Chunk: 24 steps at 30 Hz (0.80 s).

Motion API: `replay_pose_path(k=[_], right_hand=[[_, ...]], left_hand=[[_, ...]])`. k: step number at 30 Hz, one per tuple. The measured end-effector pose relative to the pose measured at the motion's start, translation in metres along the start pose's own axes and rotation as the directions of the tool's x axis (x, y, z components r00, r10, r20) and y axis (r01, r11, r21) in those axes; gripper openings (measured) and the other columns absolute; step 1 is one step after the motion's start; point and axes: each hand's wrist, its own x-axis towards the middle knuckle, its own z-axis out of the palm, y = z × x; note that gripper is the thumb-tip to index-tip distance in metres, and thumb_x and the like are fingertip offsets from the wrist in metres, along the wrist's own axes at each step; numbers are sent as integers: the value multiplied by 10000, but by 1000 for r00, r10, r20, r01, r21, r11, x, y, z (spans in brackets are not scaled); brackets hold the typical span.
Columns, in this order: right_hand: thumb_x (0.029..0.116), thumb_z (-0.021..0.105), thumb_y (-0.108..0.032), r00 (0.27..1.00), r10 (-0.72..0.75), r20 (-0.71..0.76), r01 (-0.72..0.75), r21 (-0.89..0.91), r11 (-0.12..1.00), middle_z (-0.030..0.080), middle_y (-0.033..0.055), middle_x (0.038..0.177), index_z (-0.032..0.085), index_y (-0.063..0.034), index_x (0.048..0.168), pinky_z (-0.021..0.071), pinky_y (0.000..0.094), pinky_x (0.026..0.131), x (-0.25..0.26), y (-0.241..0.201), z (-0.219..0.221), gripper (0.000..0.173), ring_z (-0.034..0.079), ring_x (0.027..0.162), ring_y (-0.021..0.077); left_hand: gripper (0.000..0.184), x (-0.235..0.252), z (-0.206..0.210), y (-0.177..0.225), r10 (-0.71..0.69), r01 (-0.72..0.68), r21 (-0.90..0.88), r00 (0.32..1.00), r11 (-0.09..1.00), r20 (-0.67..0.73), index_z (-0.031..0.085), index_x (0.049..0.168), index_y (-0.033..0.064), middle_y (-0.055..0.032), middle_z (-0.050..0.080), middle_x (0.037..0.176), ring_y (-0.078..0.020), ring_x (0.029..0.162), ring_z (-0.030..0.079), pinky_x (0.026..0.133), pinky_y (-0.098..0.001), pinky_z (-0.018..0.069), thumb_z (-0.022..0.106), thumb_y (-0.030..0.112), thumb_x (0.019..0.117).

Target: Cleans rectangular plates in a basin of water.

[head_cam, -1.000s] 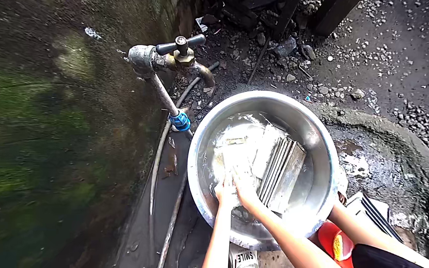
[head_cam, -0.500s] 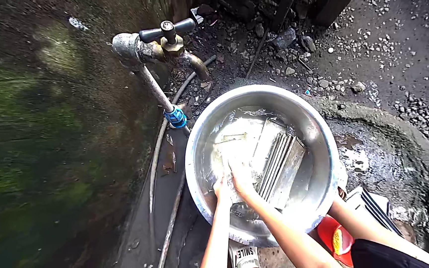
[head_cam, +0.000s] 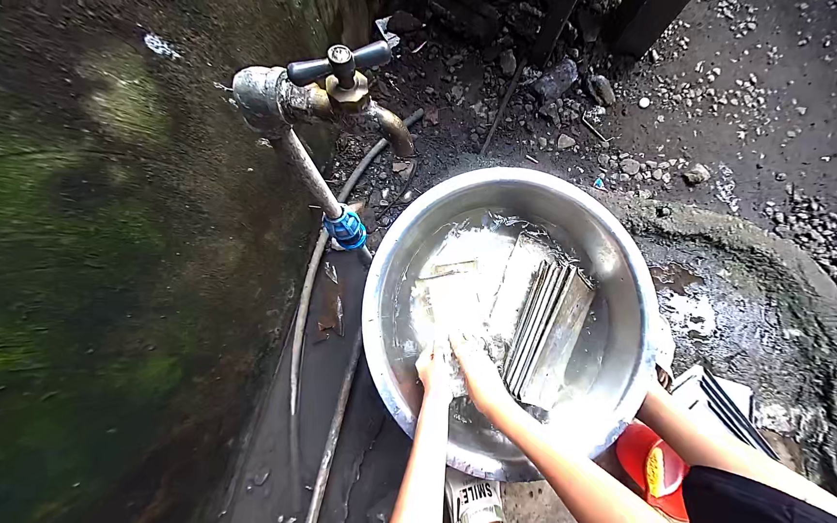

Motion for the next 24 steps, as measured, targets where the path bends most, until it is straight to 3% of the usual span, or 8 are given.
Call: replay_pose_path(k=[4,7,11,14,17,21,23,24], right_hand=[[985,416,111,970,-167,175,184,-86,979,441,136,1594,441,-11,1532,279,505,1239,-44,18,5,561,362,1512,325],[974,401,133,963,-187,196,211,-108,972,445,95,1599,446,-64,1544,284,502,1237,-39,24,-3,605,359,1515,308],[1044,369,-21,995,-66,-76,68,22,997,429,183,1592,456,-47,1535,273,473,1245,35,-4,-12,499,384,1495,334],[1065,371,-107,987,11,-159,1,76,997,430,184,1590,419,-28,1547,310,426,1234,87,-14,-20,491,400,1488,296],[1058,361,-93,988,-31,-153,54,150,987,305,238,1641,299,69,1567,207,401,1274,64,-4,1,537,278,1547,325],[984,420,20,973,-232,-7,230,149,962,377,254,1600,437,105,1487,249,444,1260,-32,15,29,510,335,1517,367],[965,423,61,953,-296,58,292,65,954,402,227,1595,464,66,1487,278,459,1249,-39,25,25,524,360,1508,354],[977,407,58,956,-280,85,277,40,960,392,209,1607,443,40,1512,271,469,1250,-30,26,18,537,353,1513,342]], left_hand=[[339,2,2,-2,25,-25,22,1000,999,-10,597,1270,-103,-248,632,1208,-246,1073,598,973,-404,471,476,158,1090],[359,2,3,0,29,-29,68,1000,997,1,591,1283,-112,-271,618,1246,-282,1133,590,1016,-429,452,457,166,1098],[365,-2,1,-1,20,-20,31,1000,999,13,551,1356,-102,-268,562,1389,-294,1289,534,1102,-426,399,451,132,1096],[379,0,1,-3,44,-44,-19,999,999,1,563,1349,-94,-251,585,1364,-255,1250,561,1083,-392,420,458,169,1097],[364,0,0,-3,30,-31,-93,999,995,-14,559,1343,-106,-251,577,1378,-245,1257,559,1088,-382,416,455,140,1096],[335,-2,4,-1,-57,49,-165,998,985,-41,575,1296,-65,-170,634,1125,-150,926,588,839,-308,496,513,183,1079],[294,-3,5,-2,-62,56,-159,998,986,-33,596,1225,-75,-142,630,992,-133,812,587,760,-290,514,511,165,1077],[291,-3,4,-1,-57,53,-146,998,988,-24,604,1198,-91,-157,633,1004,-150,848,588,799,-307,507,505,156,1078]])
